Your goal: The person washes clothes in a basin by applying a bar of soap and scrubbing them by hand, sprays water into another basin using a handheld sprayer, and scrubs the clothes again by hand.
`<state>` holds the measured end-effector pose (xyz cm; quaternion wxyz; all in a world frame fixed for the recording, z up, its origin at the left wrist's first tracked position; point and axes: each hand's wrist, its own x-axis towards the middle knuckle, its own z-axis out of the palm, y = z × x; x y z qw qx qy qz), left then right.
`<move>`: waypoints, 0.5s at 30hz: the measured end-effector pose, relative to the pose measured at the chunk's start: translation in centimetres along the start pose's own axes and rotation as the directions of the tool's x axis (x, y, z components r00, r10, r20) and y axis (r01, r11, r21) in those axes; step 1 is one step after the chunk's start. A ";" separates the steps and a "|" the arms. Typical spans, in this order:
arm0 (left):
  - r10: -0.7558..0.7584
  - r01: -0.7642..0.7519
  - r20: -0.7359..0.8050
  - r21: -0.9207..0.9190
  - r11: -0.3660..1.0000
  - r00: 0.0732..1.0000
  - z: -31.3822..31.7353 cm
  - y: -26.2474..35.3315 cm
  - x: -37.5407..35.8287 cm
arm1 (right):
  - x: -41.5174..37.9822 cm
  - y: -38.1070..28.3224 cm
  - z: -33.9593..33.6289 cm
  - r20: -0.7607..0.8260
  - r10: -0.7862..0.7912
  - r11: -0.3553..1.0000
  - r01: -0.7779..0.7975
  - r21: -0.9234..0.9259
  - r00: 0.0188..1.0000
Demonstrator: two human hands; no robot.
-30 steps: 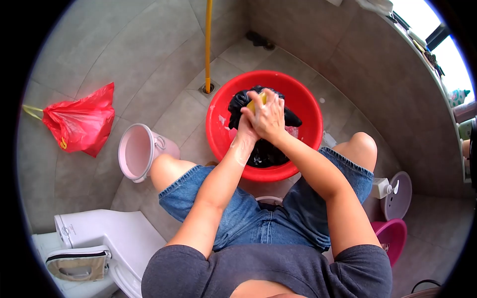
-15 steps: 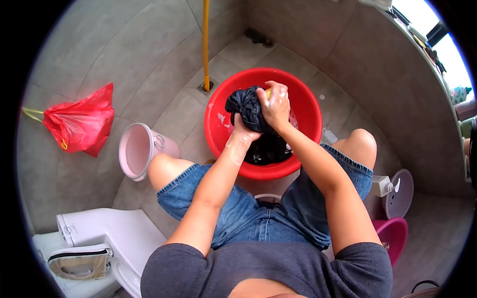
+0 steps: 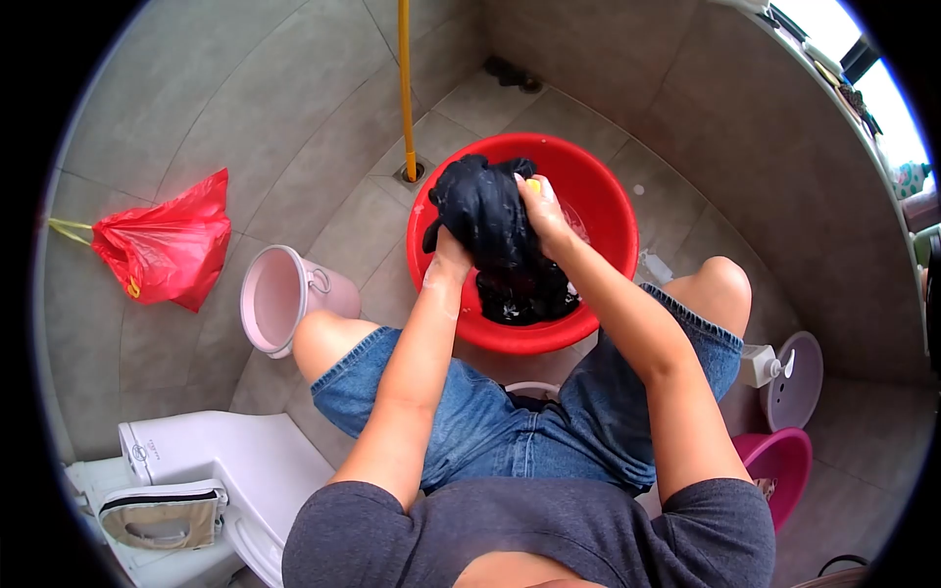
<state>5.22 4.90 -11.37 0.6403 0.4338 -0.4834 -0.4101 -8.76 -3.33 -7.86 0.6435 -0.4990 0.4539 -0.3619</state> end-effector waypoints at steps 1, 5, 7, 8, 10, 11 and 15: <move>0.077 -0.076 0.004 0.179 0.981 0.997 -0.6 -0.9 0.2 | -2.7 -3.0 0.5 -0.015 -0.131 0.983 0.128 -0.129 0.991; -0.048 0.051 0.022 -0.635 0.770 0.999 0.0 0.6 -0.5 | -8.6 -4.8 2.8 0.271 -0.673 0.413 0.653 -0.635 0.688; -0.237 0.142 -0.100 -0.560 0.816 0.966 1.2 0.4 -1.2 | -8.8 -5.2 2.3 0.391 -0.702 0.239 0.715 -0.657 0.594; -0.286 0.167 -0.148 -0.535 0.828 0.947 2.8 2.6 -1.6 | -8.2 -5.3 1.6 0.413 -0.691 0.223 0.718 -0.660 0.594; -0.076 0.006 -0.089 -0.612 0.791 0.993 3.5 1.0 0.3 | -5.9 -5.0 0.8 0.330 -0.736 0.268 0.702 -0.659 0.591; -0.081 0.018 -0.071 -0.632 0.774 0.994 3.3 -0.4 0.2 | -4.8 -4.6 0.6 0.230 -0.730 0.373 0.658 -0.654 0.643; -0.190 0.133 -0.019 -0.648 0.750 0.982 4.3 1.1 0.7 | 1.5 -1.9 -2.3 -0.055 -0.074 0.989 0.066 -0.133 0.996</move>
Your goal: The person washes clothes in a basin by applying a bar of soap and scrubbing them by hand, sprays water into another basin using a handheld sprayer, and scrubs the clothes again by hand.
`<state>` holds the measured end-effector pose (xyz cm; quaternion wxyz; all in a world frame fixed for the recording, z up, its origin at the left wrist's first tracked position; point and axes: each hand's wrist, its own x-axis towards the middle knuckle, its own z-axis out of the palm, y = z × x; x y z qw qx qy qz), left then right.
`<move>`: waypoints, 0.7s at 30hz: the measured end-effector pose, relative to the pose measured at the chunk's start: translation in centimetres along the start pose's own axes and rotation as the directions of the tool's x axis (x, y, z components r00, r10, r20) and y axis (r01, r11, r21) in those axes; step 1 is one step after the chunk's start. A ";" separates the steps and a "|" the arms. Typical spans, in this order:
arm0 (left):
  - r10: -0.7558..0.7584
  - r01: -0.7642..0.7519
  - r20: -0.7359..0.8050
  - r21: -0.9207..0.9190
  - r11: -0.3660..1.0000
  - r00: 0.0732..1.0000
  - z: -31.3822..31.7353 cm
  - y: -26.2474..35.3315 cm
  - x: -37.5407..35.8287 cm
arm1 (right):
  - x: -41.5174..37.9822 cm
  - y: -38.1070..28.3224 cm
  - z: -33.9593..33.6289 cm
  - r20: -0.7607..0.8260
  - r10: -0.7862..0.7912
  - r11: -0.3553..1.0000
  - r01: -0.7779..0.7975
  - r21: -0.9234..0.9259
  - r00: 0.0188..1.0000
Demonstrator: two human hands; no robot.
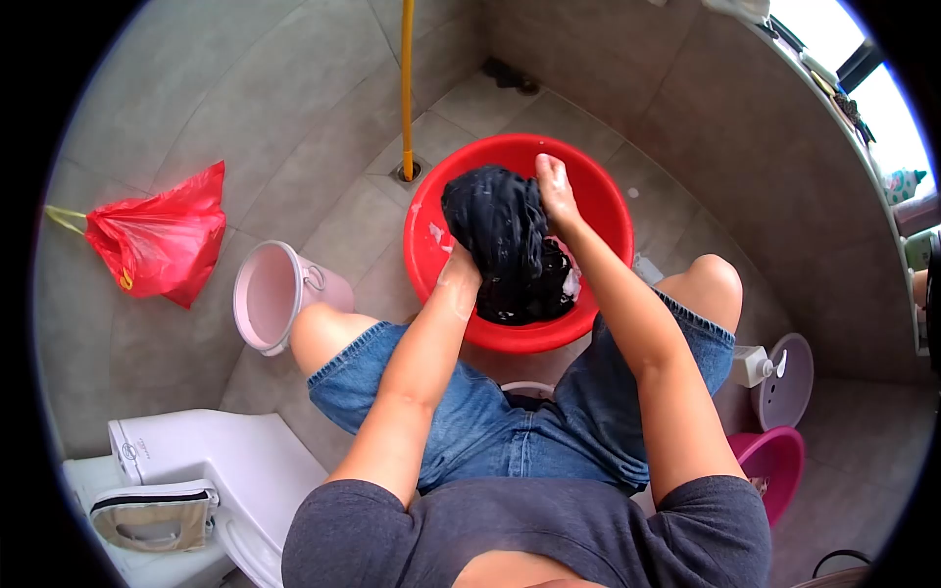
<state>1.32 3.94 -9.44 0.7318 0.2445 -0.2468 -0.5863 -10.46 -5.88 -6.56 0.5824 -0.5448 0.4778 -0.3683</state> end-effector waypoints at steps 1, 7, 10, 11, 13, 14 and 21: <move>-0.018 0.018 -0.007 0.046 0.999 1.000 0.0 0.1 0.2 | 0.0 -0.6 -0.8 0.150 0.357 0.881 -0.386 0.275 0.922; -0.113 0.191 -0.235 0.344 0.919 0.965 -1.1 2.4 -0.5 | -1.5 -1.0 -3.1 0.667 0.164 0.733 -0.542 0.411 0.727; -0.268 0.268 -0.534 -0.080 0.960 0.802 -1.0 3.8 0.7 | -0.9 -0.5 -3.3 0.616 0.137 0.791 -0.460 0.404 0.776; -0.264 0.237 -0.527 -0.119 0.964 0.808 -1.2 3.9 1.0 | -0.7 -0.5 -3.4 0.583 0.163 0.803 -0.450 0.391 0.796; -0.254 0.174 -0.511 -0.198 0.965 0.821 -1.4 4.2 1.2 | -1.1 -1.8 -3.2 0.611 0.130 0.727 -0.495 0.476 0.781; -0.216 0.148 -0.464 -0.177 0.973 0.859 -1.2 4.2 0.9 | -2.0 -3.3 -2.7 0.593 0.122 0.708 -0.489 0.510 0.796; -0.179 0.154 -0.080 -0.251 0.956 0.981 1.0 1.9 -1.5 | -9.2 -4.0 4.8 0.376 -0.670 0.620 0.761 -0.189 0.640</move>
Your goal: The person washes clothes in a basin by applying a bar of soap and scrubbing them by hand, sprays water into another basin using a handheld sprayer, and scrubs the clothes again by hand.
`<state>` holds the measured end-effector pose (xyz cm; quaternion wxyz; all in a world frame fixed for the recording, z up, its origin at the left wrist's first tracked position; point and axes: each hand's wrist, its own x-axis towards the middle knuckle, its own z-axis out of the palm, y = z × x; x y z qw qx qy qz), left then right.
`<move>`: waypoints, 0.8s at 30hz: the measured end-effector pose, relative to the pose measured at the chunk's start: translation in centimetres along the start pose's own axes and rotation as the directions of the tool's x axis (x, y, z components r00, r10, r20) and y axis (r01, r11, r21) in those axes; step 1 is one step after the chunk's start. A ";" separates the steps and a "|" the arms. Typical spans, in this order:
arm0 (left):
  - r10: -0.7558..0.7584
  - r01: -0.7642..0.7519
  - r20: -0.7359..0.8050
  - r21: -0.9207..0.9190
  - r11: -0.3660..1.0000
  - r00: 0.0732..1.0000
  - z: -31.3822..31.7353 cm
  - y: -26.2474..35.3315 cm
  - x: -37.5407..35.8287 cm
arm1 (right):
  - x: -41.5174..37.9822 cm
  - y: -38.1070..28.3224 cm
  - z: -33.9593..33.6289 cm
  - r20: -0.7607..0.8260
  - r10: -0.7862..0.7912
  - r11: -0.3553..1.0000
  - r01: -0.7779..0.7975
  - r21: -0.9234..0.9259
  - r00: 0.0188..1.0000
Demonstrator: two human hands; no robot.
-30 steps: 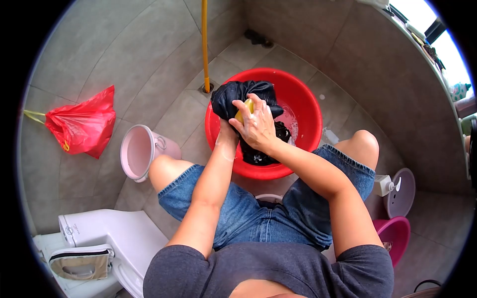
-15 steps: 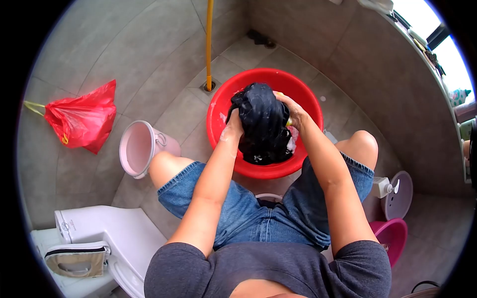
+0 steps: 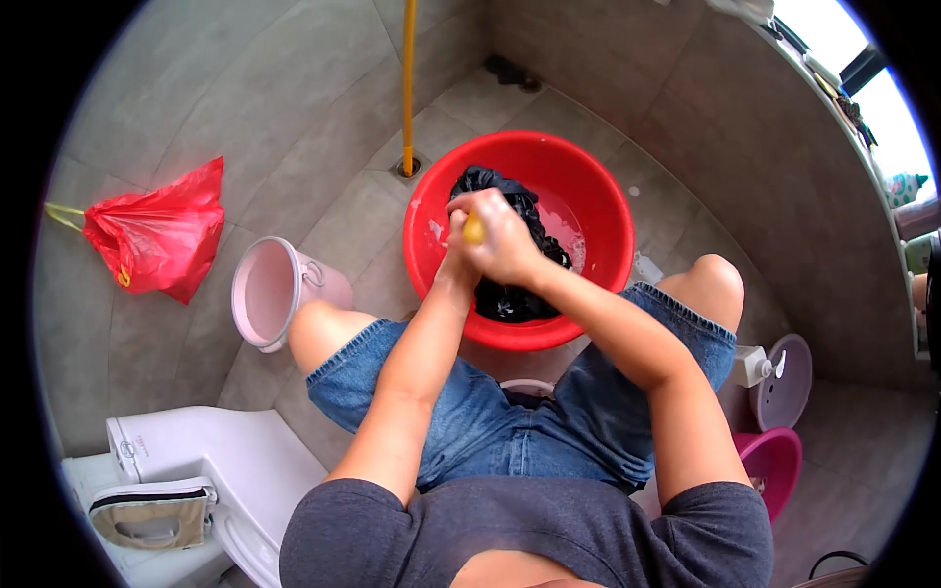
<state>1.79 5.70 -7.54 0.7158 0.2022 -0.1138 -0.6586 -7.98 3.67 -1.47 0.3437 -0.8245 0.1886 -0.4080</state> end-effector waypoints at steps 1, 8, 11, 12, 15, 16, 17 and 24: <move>-0.011 0.011 0.034 0.018 1.000 0.999 0.0 -0.2 -0.6 | -0.7 -1.6 -0.1 0.095 -0.109 0.968 0.128 -0.217 0.989; 0.019 -0.049 0.234 0.121 0.991 0.972 -0.5 -0.5 -0.3 | -0.2 -1.2 -0.2 -0.042 -0.200 0.848 0.151 -0.508 0.979; 0.076 -0.122 0.317 0.126 0.985 0.945 -0.6 -0.8 0.1 | 0.8 -0.7 -0.7 -0.195 -0.138 0.860 0.020 -0.509 0.971; 0.106 -0.107 0.081 0.001 0.994 0.991 -0.4 -1.1 -0.3 | 1.3 0.1 -1.0 -0.288 -0.084 0.871 -0.070 -0.487 0.954; 0.091 -0.085 0.119 -0.058 0.995 0.989 -0.1 0.5 1.8 | 3.2 5.2 -4.1 -0.331 0.591 0.767 -0.640 -0.052 0.736; 0.108 -0.098 0.115 -0.093 0.991 0.987 0.9 0.9 1.5 | 2.5 11.1 -4.7 -0.288 0.682 0.728 -0.663 0.176 0.673; 0.126 -0.112 0.111 -0.123 0.986 0.986 1.6 1.5 1.4 | 2.8 11.6 -6.1 -0.234 0.765 0.638 -0.654 0.407 0.600; 0.254 -0.264 0.162 0.044 0.964 0.954 0.6 0.6 0.3 | 1.3 0.0 0.6 -0.275 0.273 0.926 -0.329 -0.185 0.922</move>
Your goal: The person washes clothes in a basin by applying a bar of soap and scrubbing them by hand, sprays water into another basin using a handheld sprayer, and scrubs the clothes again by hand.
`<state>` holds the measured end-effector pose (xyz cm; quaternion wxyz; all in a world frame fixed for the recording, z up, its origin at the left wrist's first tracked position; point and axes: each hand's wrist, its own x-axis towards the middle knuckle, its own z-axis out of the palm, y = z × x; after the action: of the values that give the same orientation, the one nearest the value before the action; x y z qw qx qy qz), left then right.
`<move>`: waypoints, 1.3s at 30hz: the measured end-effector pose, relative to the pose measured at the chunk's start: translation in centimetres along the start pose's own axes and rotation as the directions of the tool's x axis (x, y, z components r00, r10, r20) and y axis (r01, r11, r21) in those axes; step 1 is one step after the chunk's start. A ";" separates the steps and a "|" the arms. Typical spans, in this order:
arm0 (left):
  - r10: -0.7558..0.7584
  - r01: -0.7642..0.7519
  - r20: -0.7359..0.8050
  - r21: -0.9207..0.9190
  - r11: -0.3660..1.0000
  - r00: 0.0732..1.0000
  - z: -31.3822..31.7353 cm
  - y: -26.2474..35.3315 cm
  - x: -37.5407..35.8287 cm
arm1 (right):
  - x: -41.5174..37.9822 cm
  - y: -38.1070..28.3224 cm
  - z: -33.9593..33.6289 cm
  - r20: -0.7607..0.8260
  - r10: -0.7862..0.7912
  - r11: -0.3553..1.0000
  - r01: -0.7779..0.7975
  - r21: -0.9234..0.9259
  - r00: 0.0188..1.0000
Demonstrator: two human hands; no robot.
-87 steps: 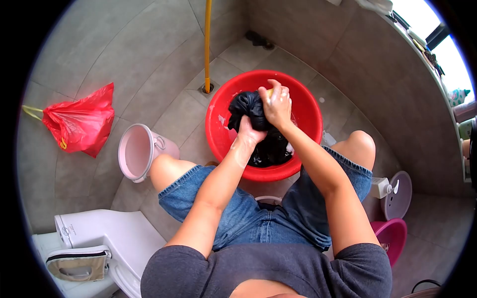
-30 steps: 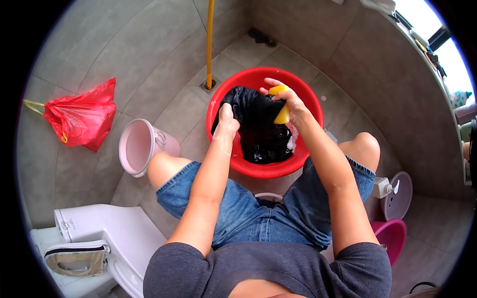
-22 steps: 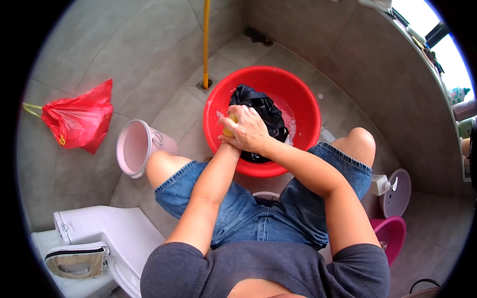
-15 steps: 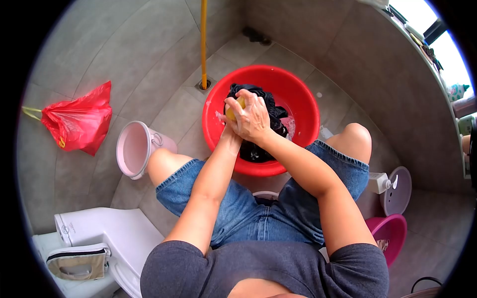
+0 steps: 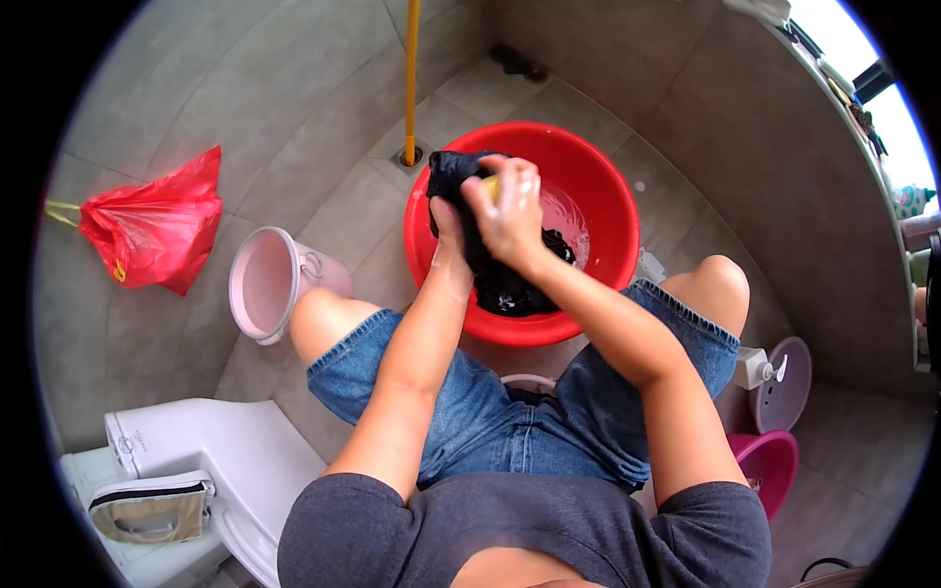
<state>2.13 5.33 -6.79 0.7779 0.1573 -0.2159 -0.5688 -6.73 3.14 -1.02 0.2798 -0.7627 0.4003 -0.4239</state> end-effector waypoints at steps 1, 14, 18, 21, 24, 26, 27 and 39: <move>-0.047 0.045 0.036 0.046 0.998 0.998 0.4 -0.7 -1.1 | -1.1 -1.6 -0.5 0.060 -0.172 0.980 0.177 -0.095 0.983; -0.174 0.201 -0.186 0.135 0.970 0.967 -0.2 -2.3 0.3 | 1.0 2.2 -1.6 -0.055 -0.194 0.970 0.184 -0.160 0.979; -0.164 0.159 -0.050 -0.092 0.983 0.985 0.8 -2.7 -1.7 | -0.9 1.3 -1.9 0.056 -0.390 0.887 0.391 -0.244 0.919; -0.178 0.213 -0.279 0.102 0.972 0.944 2.4 -0.8 0.1 | 1.6 4.3 -2.2 -0.016 -0.288 0.951 0.284 -0.127 0.958; -0.265 0.227 -0.126 -0.255 0.940 0.956 0.4 0.4 1.2 | 4.0 7.2 -3.1 0.012 0.159 0.945 -0.156 0.286 0.987; -0.249 0.224 -0.092 -0.223 0.949 0.964 -0.2 1.0 1.1 | 4.5 7.8 -4.6 0.171 0.294 0.799 -0.340 0.496 0.940; -0.257 0.249 -0.009 -0.220 0.943 0.966 0.9 1.6 0.8 | 4.8 8.2 -5.4 0.275 0.261 0.844 -0.357 0.399 0.925; -0.150 0.141 -0.065 -0.117 0.983 0.987 -1.7 2.0 2.9 | 5.0 6.0 -6.9 0.483 0.251 0.821 -0.449 0.353 0.839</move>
<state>5.37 3.17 -6.78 0.7492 0.1495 -0.1429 -0.6292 -13.37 -4.84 -0.20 0.6028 -0.6591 0.3576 -0.2727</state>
